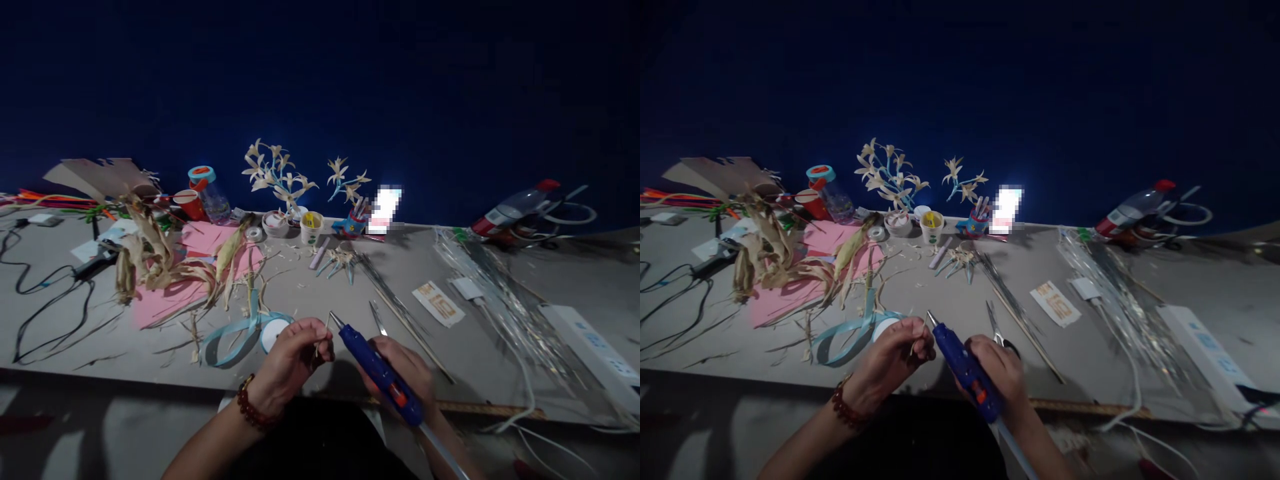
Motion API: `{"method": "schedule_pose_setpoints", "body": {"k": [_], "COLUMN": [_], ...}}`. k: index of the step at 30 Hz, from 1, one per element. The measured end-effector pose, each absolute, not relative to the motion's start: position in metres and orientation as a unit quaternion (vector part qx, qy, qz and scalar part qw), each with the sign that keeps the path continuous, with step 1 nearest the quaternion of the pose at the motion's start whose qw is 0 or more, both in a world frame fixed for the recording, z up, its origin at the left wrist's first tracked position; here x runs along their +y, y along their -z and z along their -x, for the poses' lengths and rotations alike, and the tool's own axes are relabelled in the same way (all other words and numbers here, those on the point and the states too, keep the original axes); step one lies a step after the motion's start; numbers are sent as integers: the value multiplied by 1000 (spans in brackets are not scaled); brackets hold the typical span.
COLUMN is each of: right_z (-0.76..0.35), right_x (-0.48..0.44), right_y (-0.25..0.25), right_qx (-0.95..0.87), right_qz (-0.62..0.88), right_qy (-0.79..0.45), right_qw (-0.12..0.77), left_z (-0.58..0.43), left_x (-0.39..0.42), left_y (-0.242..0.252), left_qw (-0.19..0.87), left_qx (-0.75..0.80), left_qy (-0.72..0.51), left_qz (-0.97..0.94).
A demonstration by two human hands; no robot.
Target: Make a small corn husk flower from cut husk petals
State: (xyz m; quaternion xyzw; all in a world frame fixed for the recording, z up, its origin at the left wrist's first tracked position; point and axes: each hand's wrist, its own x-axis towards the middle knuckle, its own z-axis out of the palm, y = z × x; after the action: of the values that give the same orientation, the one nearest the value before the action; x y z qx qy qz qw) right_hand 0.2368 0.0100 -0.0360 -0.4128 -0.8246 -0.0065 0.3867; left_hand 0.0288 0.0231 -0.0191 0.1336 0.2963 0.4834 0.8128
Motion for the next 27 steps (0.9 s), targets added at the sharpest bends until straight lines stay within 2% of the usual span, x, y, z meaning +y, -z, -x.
{"method": "schedule_pose_setpoints", "body": {"k": [10,27], "right_z": [-246,-251], "right_x": [17,17], "right_y": [31,45], "right_qx": [-849,-838], "right_qz": [364,371], "right_qy": [68,44], "right_qw": [377,399], "left_z": [-28,-29], "left_x": [21,20], "left_y": [18,18], "left_qw": [824,826], "left_qx": [290,292], "left_qy": [-473,-464], "left_qz": [-117,-127]}}
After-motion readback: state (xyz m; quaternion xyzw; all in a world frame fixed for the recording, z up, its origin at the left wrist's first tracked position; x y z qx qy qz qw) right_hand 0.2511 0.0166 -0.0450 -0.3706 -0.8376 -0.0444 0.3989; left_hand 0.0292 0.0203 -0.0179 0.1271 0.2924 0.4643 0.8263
